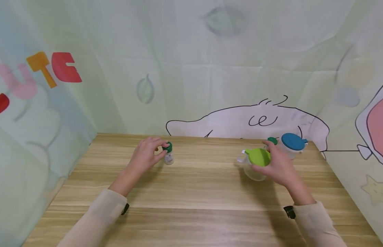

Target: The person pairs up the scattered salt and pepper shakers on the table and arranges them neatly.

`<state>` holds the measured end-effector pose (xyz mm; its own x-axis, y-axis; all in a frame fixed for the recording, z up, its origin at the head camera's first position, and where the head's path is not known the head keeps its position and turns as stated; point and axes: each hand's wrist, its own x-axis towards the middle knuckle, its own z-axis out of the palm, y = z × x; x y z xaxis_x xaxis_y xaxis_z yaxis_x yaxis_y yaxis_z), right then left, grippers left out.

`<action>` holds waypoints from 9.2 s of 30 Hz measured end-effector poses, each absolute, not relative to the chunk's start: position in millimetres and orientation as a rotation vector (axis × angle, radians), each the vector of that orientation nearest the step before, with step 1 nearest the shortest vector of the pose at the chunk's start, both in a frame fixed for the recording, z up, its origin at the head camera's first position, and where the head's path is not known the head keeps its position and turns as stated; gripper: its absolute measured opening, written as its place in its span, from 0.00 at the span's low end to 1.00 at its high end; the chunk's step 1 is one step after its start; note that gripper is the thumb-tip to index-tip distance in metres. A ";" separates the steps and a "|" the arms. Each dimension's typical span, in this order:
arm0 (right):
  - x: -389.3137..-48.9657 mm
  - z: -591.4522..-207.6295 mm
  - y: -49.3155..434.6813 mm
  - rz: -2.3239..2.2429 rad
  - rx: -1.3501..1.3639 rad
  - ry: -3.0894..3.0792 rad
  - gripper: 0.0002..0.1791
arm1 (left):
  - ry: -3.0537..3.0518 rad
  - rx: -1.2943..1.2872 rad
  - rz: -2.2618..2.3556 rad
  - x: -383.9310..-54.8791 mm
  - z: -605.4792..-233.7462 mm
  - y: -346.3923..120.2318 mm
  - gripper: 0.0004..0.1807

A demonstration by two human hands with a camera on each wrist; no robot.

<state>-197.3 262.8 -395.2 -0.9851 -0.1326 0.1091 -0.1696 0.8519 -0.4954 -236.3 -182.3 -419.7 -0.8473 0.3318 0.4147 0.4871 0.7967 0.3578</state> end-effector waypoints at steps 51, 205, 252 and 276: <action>-212.3 -406.6 138.1 0.907 0.527 -2.899 0.53 | -2.662 -0.588 -0.636 -233.0 -417.7 -177.4 0.11; -224.6 -413.6 70.4 0.686 0.879 -2.891 0.27 | -2.711 -0.523 -0.768 -230.8 -417.3 -180.7 0.10; -237.1 -422.2 65.2 0.566 0.859 -2.837 0.27 | -2.716 -0.492 -0.866 -233.7 -421.2 -182.2 0.10; -237.7 -424.6 69.2 0.556 0.850 -2.885 0.30 | -2.630 -0.672 -0.787 -239.5 -427.1 -188.8 0.10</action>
